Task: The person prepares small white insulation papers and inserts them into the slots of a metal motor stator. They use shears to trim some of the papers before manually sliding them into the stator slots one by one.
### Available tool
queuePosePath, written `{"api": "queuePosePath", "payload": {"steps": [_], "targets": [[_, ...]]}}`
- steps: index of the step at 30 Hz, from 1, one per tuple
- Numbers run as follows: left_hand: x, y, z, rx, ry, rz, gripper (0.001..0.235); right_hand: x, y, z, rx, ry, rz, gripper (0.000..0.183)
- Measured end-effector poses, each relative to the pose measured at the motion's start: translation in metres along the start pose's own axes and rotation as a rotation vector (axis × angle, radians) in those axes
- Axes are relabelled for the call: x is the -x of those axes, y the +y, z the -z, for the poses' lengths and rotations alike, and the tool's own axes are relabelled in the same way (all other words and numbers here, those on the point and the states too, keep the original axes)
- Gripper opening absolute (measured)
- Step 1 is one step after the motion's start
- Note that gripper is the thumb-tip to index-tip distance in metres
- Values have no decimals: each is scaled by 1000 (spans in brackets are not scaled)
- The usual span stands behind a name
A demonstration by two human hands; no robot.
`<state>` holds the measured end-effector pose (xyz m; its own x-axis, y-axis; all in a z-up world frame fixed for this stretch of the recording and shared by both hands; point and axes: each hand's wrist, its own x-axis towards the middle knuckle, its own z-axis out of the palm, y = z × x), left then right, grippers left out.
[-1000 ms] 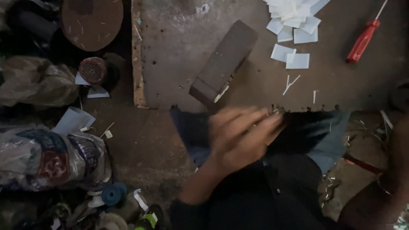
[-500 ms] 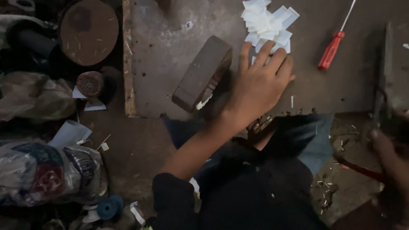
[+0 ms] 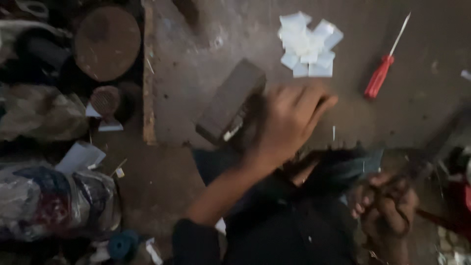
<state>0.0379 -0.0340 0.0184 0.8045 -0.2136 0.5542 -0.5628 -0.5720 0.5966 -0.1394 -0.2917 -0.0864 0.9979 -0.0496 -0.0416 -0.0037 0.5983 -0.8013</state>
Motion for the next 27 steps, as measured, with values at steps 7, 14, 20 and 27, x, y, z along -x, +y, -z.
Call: {"api": "queuePosePath", "payload": {"steps": [7, 14, 20, 27], "targets": [[7, 0, 7, 267, 77, 159, 16, -88, -46, -30, 670, 441, 359, 25], [3, 2, 11, 254, 98, 139, 16, -147, -49, -58, 715, 465, 294, 19], [-2, 0, 14, 255, 27, 142, 17, -150, -50, -47, 576, 564, 221, 25], [6, -1, 24, 313, -25, 79, 42, -141, -20, 42, 512, 460, 304, 30]]}}
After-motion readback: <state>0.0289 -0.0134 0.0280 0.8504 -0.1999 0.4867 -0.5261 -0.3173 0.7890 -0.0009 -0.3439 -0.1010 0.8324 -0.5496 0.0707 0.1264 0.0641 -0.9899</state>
